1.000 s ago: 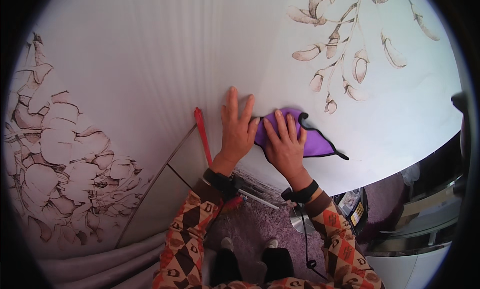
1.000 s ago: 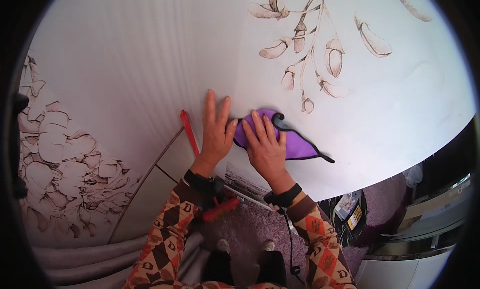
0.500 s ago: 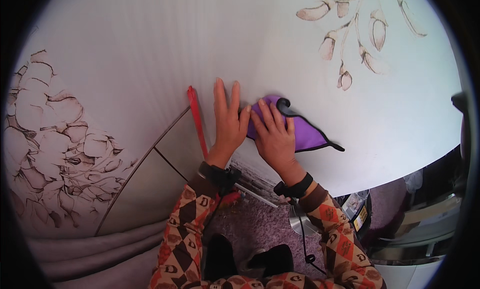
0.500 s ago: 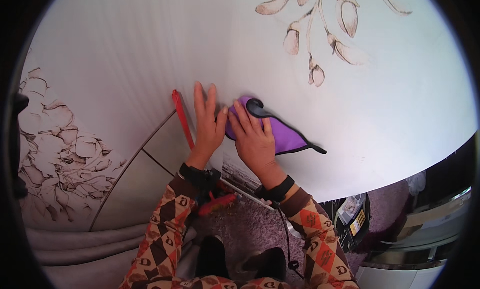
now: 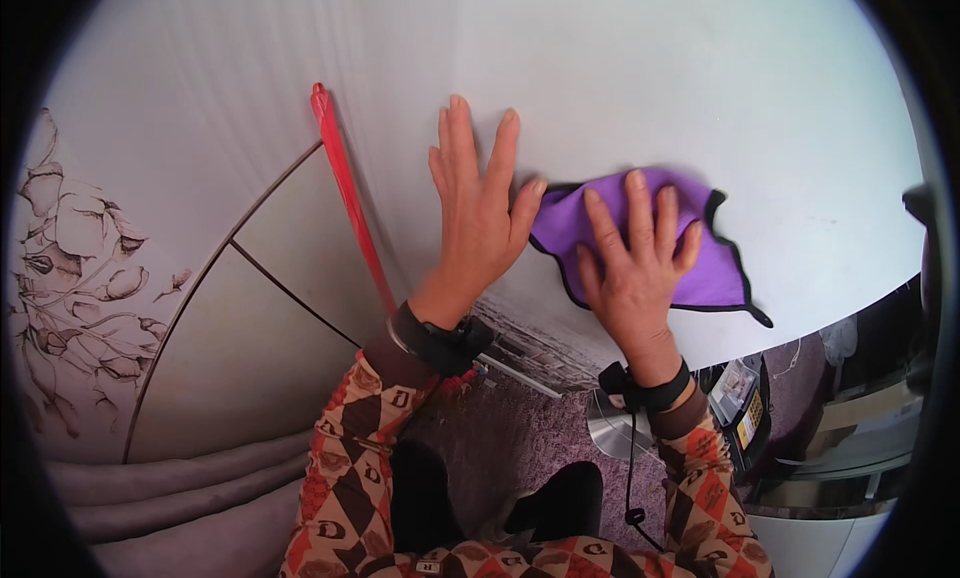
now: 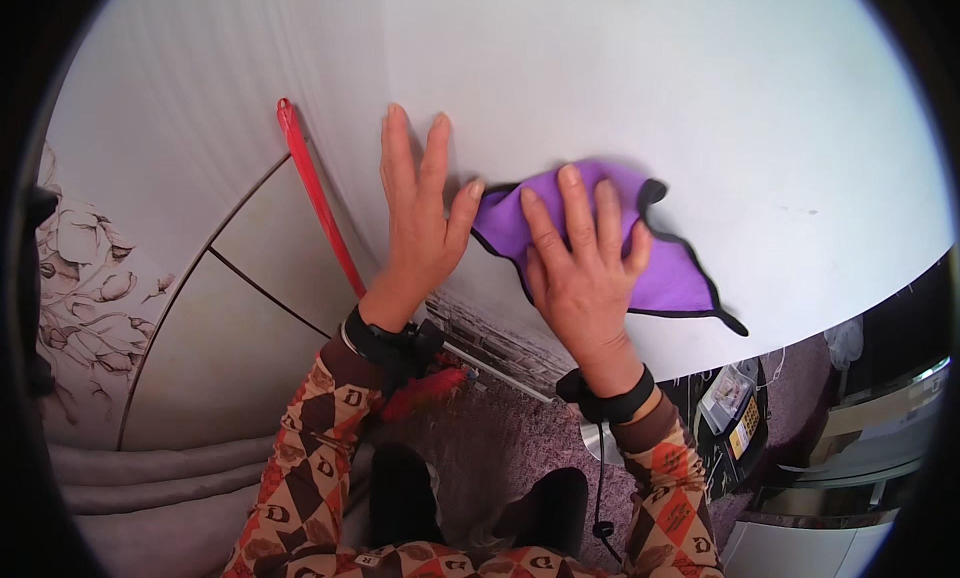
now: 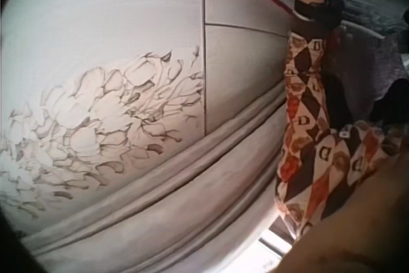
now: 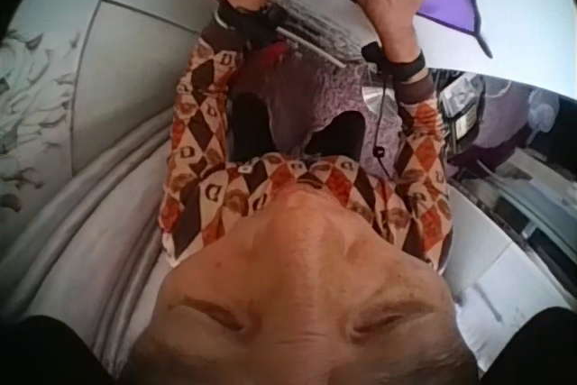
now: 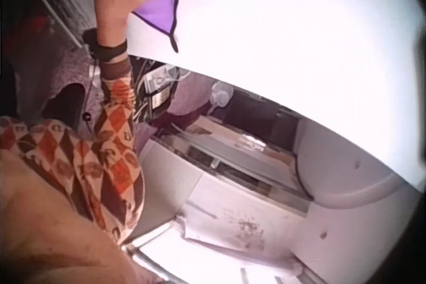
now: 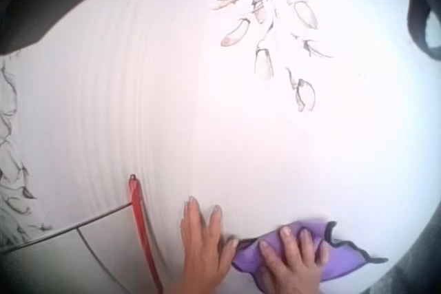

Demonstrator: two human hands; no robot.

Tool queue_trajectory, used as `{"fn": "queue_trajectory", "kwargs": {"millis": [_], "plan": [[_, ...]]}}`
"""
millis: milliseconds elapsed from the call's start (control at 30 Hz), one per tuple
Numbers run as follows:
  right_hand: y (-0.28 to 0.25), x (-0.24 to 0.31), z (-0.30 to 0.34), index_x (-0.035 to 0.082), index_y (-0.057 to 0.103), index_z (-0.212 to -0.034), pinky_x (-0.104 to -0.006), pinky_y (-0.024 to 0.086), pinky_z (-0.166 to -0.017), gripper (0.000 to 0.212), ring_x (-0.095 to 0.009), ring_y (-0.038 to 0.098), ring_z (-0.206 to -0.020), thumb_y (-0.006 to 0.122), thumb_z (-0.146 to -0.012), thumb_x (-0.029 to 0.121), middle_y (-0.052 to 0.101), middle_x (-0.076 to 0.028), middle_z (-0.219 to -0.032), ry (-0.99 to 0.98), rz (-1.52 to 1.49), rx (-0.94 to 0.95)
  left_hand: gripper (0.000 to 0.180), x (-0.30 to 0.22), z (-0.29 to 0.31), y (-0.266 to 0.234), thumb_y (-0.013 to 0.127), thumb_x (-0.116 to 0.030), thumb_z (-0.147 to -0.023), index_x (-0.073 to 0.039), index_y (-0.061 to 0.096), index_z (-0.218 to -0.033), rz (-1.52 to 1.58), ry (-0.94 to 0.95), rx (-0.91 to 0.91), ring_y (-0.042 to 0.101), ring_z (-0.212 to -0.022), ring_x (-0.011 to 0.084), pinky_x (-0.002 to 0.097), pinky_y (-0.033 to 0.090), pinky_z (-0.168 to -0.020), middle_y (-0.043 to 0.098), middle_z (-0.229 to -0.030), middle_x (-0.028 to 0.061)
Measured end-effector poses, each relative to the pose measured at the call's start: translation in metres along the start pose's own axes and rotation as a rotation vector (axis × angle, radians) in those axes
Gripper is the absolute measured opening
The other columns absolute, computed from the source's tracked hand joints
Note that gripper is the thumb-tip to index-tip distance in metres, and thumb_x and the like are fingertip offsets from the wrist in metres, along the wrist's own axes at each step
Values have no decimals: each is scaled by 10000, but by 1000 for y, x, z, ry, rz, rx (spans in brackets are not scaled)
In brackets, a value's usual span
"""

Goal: The person sweeps a carpeted floor with a red broom, then wipes the window sill and a floral-patterned wall with a purple cloth. The person moves between the floor and the window area to complete the cleaning.

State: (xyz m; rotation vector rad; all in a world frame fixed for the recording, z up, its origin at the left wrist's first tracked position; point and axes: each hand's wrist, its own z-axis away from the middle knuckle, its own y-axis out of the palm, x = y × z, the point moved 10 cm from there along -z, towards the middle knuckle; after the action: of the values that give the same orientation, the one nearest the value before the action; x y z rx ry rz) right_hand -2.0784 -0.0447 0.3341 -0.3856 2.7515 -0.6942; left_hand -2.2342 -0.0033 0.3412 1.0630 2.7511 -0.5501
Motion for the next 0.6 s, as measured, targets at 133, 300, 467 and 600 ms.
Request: {"fn": "queue_trajectory", "kwargs": {"millis": [133, 300, 467, 600], "plan": [[-34, -28, -21, 243, 602, -1418, -588, 55, -1189, 629, -388, 262, -1506, 758, -812, 317, 353, -145, -1622, 75, 12, -74, 592, -13, -23, -12, 622, -224, -991, -26, 427, -1515, -60, 98, -30, 247, -1471, 494, 563, 222, -1179, 190, -1618, 324], [-19, -40, 28, 212, 576, -1450, -597, 47, -1191, 664, -433, 210, -1519, 754, -827, 360, 309, -202, -1632, 103, 65, -77, 592, -17, -4, 7, 633, -281, -966, -102, 467, -1505, 41, 157, -37, 208, -1477, 543, 772, 197, -1063, 166, -1631, 317], [18, -39, 105, 251, 628, -1398, -580, 7, -1200, 606, -417, 243, -1506, 761, -820, 374, 364, -187, -1604, 174, 28, -107, 585, -25, 59, 39, 627, -294, -967, -107, 477, -1501, 14, 184, 5, 190, -1490, 535, 778, 120, -1082, 173, -1634, 311], [-20, -28, 62, 216, 598, -1425, -584, 13, -1196, 659, -410, 221, -1519, 777, -810, 371, 328, -188, -1623, 154, 14, -150, 581, -27, 38, 4, 626, -307, -970, -112, 484, -1499, 10, 189, -57, 180, -1498, 524, 792, 99, -1075, 184, -1635, 299]]}}
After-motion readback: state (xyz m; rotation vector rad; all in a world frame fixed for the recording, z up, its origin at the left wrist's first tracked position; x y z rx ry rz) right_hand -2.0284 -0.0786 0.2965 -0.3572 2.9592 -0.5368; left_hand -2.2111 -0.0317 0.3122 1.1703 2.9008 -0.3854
